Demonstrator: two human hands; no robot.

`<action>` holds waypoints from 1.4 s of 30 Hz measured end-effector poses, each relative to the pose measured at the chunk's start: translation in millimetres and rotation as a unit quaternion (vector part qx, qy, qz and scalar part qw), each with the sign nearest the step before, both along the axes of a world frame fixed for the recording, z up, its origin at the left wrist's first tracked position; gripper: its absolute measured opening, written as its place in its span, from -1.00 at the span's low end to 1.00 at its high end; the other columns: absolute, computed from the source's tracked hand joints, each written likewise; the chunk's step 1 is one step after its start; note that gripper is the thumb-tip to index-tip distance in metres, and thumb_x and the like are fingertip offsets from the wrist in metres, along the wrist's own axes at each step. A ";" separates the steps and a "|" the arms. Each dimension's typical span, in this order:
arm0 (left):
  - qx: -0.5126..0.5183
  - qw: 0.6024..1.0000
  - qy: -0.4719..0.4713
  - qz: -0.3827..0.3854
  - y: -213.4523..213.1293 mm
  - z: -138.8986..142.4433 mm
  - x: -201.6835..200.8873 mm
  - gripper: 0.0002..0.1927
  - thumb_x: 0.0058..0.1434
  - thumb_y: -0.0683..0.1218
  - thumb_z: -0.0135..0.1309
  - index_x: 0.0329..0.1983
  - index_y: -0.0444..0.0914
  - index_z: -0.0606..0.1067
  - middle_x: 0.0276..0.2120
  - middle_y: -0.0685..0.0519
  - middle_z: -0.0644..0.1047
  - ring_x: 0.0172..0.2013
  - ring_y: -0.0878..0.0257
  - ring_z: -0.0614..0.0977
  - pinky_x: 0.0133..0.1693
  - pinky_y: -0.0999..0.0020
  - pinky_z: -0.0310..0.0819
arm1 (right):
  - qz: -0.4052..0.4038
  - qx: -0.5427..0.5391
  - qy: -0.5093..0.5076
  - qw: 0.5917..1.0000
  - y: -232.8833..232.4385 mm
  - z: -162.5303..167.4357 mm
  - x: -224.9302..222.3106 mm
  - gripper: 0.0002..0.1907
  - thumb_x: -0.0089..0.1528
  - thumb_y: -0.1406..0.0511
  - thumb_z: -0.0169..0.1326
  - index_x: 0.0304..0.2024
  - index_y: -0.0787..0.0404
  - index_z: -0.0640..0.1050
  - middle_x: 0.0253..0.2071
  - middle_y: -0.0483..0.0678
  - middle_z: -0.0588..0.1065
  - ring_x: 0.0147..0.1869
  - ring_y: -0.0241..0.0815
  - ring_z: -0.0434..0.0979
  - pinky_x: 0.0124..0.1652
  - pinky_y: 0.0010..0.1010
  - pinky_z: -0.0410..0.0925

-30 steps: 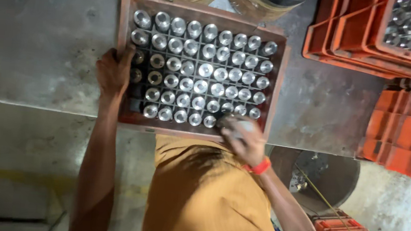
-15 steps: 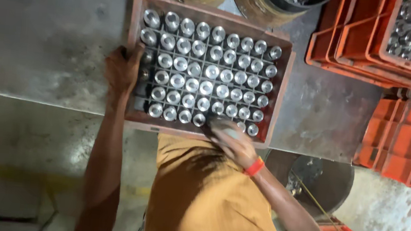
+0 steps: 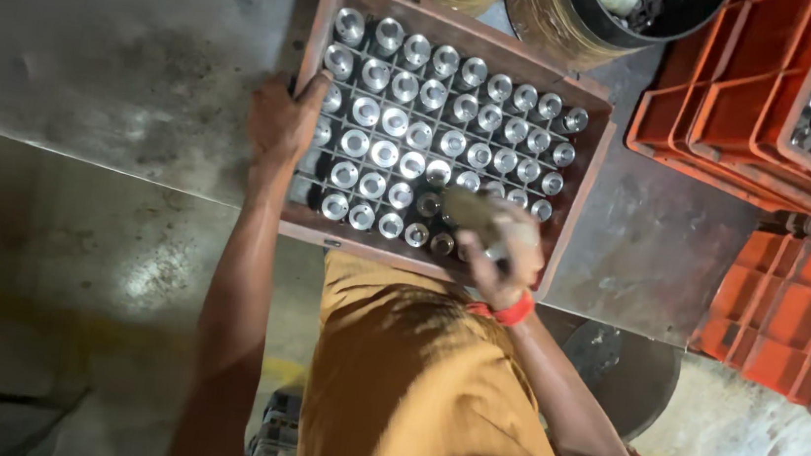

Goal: The person places small aluminum candle cups one at a time into the cells of a grid tray on a metal workbench, occasionally using a white cylindrical tool to press the cups down into the tray. Buckets of dark cups and orange crates of cups sit nearby on the bench.

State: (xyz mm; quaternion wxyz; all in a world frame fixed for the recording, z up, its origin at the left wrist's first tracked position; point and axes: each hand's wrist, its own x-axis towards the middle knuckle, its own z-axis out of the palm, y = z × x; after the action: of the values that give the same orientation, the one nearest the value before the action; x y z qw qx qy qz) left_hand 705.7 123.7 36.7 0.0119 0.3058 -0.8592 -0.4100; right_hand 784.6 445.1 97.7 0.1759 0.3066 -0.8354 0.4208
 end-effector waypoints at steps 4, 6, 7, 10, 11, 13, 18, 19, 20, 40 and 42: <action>0.029 0.999 -0.043 0.005 1.6 10.8 13.1 -0.28 0.14 0.36 0.18 -0.28 -0.46 0.60 -0.31 -0.42 0.60 -0.18 -0.28 0.68 -0.13 -0.05 0.54 | 0.044 0.069 -0.142 0.986 -9.1 -0.1 3.7 -0.64 0.18 0.35 0.37 0.03 0.27 0.64 0.02 0.10 0.64 0.05 -0.01 0.66 0.06 -0.17 0.52; 0.044 0.999 -0.007 0.003 0.9 14.7 20.2 -0.31 0.14 0.34 0.14 -0.23 -0.44 0.61 -0.30 -0.42 0.60 -0.17 -0.29 0.67 -0.13 -0.07 0.53 | 0.013 -0.025 -0.063 0.998 -7.2 -1.5 15.9 -0.56 0.29 0.32 0.33 0.14 0.31 0.47 0.10 0.09 0.56 0.17 0.02 0.59 0.14 -0.14 0.49; 0.053 0.999 0.005 0.002 0.5 16.2 23.2 -0.32 0.14 0.33 0.13 -0.21 -0.43 0.62 -0.30 -0.42 0.60 -0.16 -0.30 0.67 -0.13 -0.07 0.53 | -0.002 -0.071 -0.028 0.997 -4.2 -1.4 25.9 -0.52 0.35 0.31 0.31 0.19 0.33 0.38 0.14 0.09 0.52 0.22 0.03 0.55 0.18 -0.13 0.47; 0.051 0.999 -0.005 -0.007 0.7 18.4 30.9 -0.31 0.13 0.34 0.13 -0.20 -0.43 0.62 -0.29 -0.43 0.59 -0.18 -0.34 0.64 -0.13 -0.10 0.50 | 0.131 0.038 0.002 0.991 -5.4 -11.6 51.5 -0.58 0.16 0.29 0.38 0.06 0.06 0.57 0.03 -0.07 0.59 0.17 0.06 0.63 0.11 -0.16 0.53; 0.031 0.999 -0.006 -0.005 1.4 18.5 33.2 -0.29 0.12 0.35 0.16 -0.21 -0.45 0.61 -0.29 -0.45 0.58 -0.19 -0.36 0.63 -0.13 -0.12 0.49 | 0.138 0.049 -0.021 0.989 -3.2 -12.5 55.8 -0.57 0.16 0.30 0.38 0.07 0.10 0.56 0.05 -0.03 0.59 0.16 0.06 0.62 0.11 -0.14 0.53; -0.010 1.000 -0.010 0.001 3.4 18.2 37.6 -0.25 0.11 0.37 0.21 -0.23 -0.49 0.60 -0.29 -0.50 0.54 -0.21 -0.39 0.61 -0.14 -0.14 0.47 | 0.151 0.072 -0.067 0.984 -2.3 -13.6 55.6 -0.54 0.16 0.33 0.37 0.10 0.17 0.56 0.09 0.05 0.57 0.15 0.07 0.61 0.10 -0.12 0.53; 0.014 0.999 -0.035 0.001 8.7 17.4 49.2 -0.24 0.14 0.38 0.15 -0.24 -0.48 0.60 -0.29 -0.47 0.57 -0.17 -0.37 0.63 -0.11 -0.12 0.50 | 0.005 -0.001 -0.016 1.000 -9.2 -3.6 20.0 -0.56 0.22 0.37 0.39 0.11 0.24 0.53 0.05 -0.01 0.56 0.16 0.04 0.61 0.12 -0.15 0.49; 0.016 0.999 -0.046 -0.001 9.6 17.5 52.3 -0.24 0.14 0.39 0.15 -0.26 -0.48 0.60 -0.29 -0.47 0.58 -0.17 -0.36 0.63 -0.10 -0.12 0.51 | -0.008 0.035 -0.023 0.999 -10.8 -1.2 16.3 -0.56 0.17 0.36 0.40 0.08 0.25 0.58 0.04 0.04 0.59 0.13 0.06 0.62 0.11 -0.14 0.49; 0.023 0.998 -0.053 -0.001 10.2 17.7 55.9 -0.24 0.15 0.39 0.14 -0.26 -0.48 0.60 -0.29 -0.47 0.58 -0.16 -0.35 0.64 -0.10 -0.12 0.51 | 0.004 0.046 -0.044 0.998 -11.3 1.3 14.7 -0.55 0.18 0.38 0.39 0.09 0.27 0.57 0.05 0.07 0.58 0.13 0.07 0.62 0.11 -0.15 0.48; -0.008 1.000 -0.003 -0.018 21.8 25.5 105.3 -0.28 0.16 0.35 0.17 -0.23 -0.47 0.61 -0.28 -0.48 0.58 -0.17 -0.36 0.64 -0.10 -0.12 0.50 | -0.004 0.051 -0.068 0.996 15.9 11.9 17.4 -0.52 0.21 0.40 0.38 0.15 0.32 0.54 0.13 0.12 0.56 0.20 0.06 0.59 0.16 -0.17 0.43; 0.010 0.999 -0.028 -0.019 20.4 27.6 111.8 -0.29 0.18 0.36 0.17 -0.22 -0.45 0.61 -0.29 -0.47 0.58 -0.16 -0.36 0.64 -0.08 -0.11 0.50 | -0.076 -0.039 -0.051 0.995 31.1 9.6 32.5 -0.49 0.29 0.40 0.32 0.25 0.30 0.45 0.18 0.09 0.53 0.23 0.00 0.57 0.21 -0.22 0.45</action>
State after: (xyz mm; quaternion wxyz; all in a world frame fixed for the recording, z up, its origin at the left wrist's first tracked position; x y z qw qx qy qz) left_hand 817.4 144.1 64.3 -0.0233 0.3011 -0.8607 -0.4099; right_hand 817.1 476.1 107.3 0.1767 0.2136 -0.8470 0.4535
